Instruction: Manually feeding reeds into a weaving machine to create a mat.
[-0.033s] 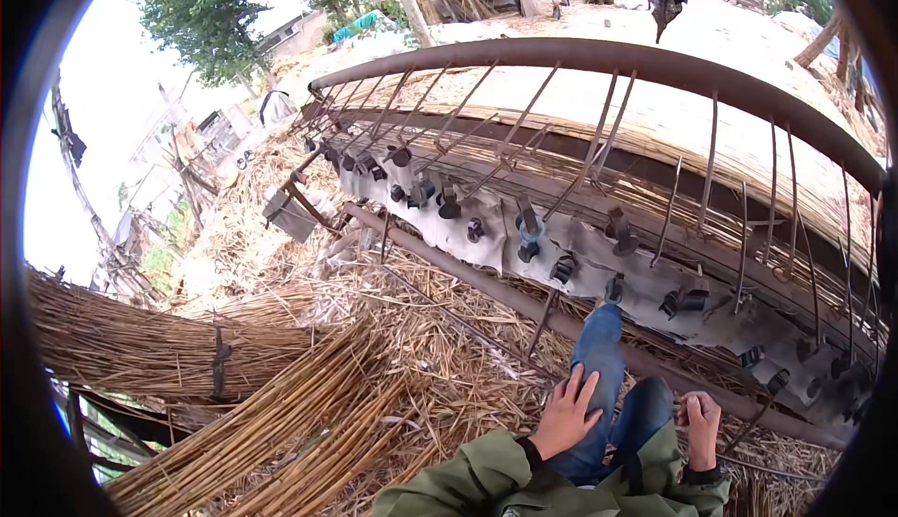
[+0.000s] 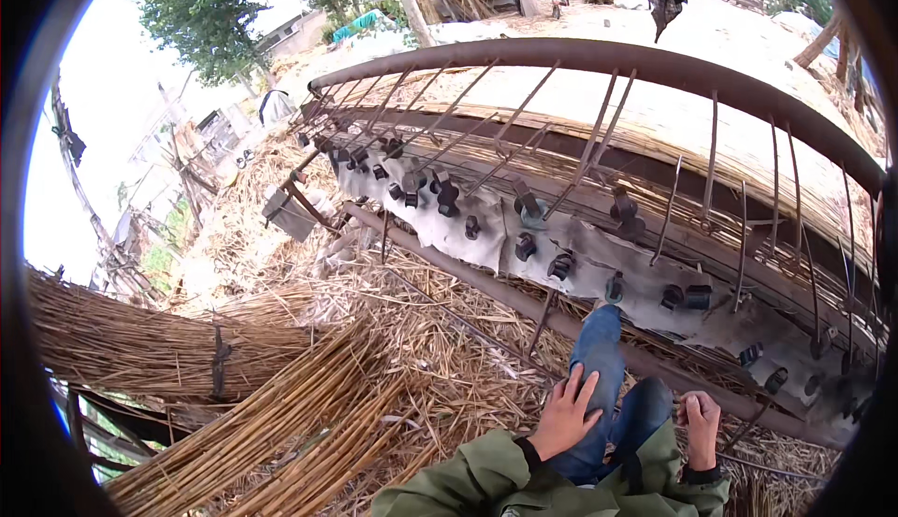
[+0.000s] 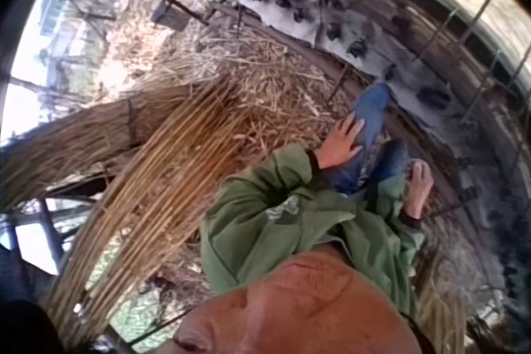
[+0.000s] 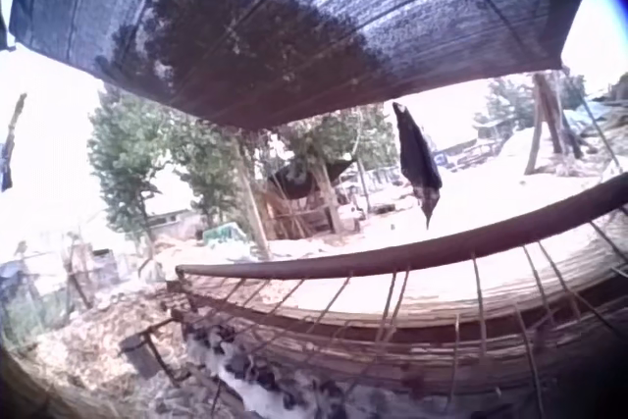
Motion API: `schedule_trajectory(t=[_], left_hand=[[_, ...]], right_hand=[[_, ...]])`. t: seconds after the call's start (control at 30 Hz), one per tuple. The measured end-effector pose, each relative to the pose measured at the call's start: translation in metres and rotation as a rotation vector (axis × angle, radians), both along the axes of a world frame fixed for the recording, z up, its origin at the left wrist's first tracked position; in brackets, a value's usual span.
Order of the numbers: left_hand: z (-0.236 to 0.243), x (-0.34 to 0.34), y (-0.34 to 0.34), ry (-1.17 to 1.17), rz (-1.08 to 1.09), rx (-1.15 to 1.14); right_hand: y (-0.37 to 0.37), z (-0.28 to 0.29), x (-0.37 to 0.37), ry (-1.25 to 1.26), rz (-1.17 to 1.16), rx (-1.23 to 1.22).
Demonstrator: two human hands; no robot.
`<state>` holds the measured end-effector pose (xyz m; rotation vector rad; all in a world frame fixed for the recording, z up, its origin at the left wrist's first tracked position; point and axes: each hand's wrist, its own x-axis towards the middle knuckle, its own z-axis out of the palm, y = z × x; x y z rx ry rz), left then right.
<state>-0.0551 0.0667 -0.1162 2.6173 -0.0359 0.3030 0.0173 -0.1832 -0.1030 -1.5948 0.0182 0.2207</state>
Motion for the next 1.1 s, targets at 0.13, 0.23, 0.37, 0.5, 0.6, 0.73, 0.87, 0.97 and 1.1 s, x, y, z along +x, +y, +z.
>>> schedule_trajectory(t=[0.13, 0.23, 0.37, 0.5, 0.6, 0.73, 0.87, 0.97, 1.1], left_hand=[[0.016, -0.012, 0.001, -0.049, -0.010, -0.034], [0.023, -0.018, 0.001, -0.064, -0.021, -0.072], [0.031, -0.028, 0.006, -0.058, -0.042, -0.079], [0.022, -0.048, 0.029, -0.025, -0.026, -0.183], [-0.004, -0.076, 0.051, -0.013, 0.102, -0.372], [-0.040, -0.158, 0.111, 0.012, 0.581, -0.524], [-0.066, -0.290, 0.176, -0.246, 1.303, -0.893], [-0.057, -0.394, 0.215, -0.597, 1.605, -1.169], [-0.014, -0.494, 0.251, -0.846, 1.665, -0.882]], right_hand=[[-0.001, 0.016, -0.007, -0.034, 0.007, -0.022], [0.002, 0.029, -0.009, -0.049, 0.015, 0.004], [0.017, 0.046, -0.006, -0.113, 0.109, -0.021], [0.054, 0.069, -0.003, -0.185, 0.325, -0.039], [0.074, 0.074, 0.002, -0.225, 0.441, -0.062], [0.095, 0.065, 0.009, -0.252, 0.679, -0.141], [0.134, 0.072, 0.007, -0.465, 0.899, -0.261], [0.163, 0.072, 0.004, -0.834, 0.942, -0.372], [0.178, 0.063, 0.004, -1.121, 0.918, -0.451]])
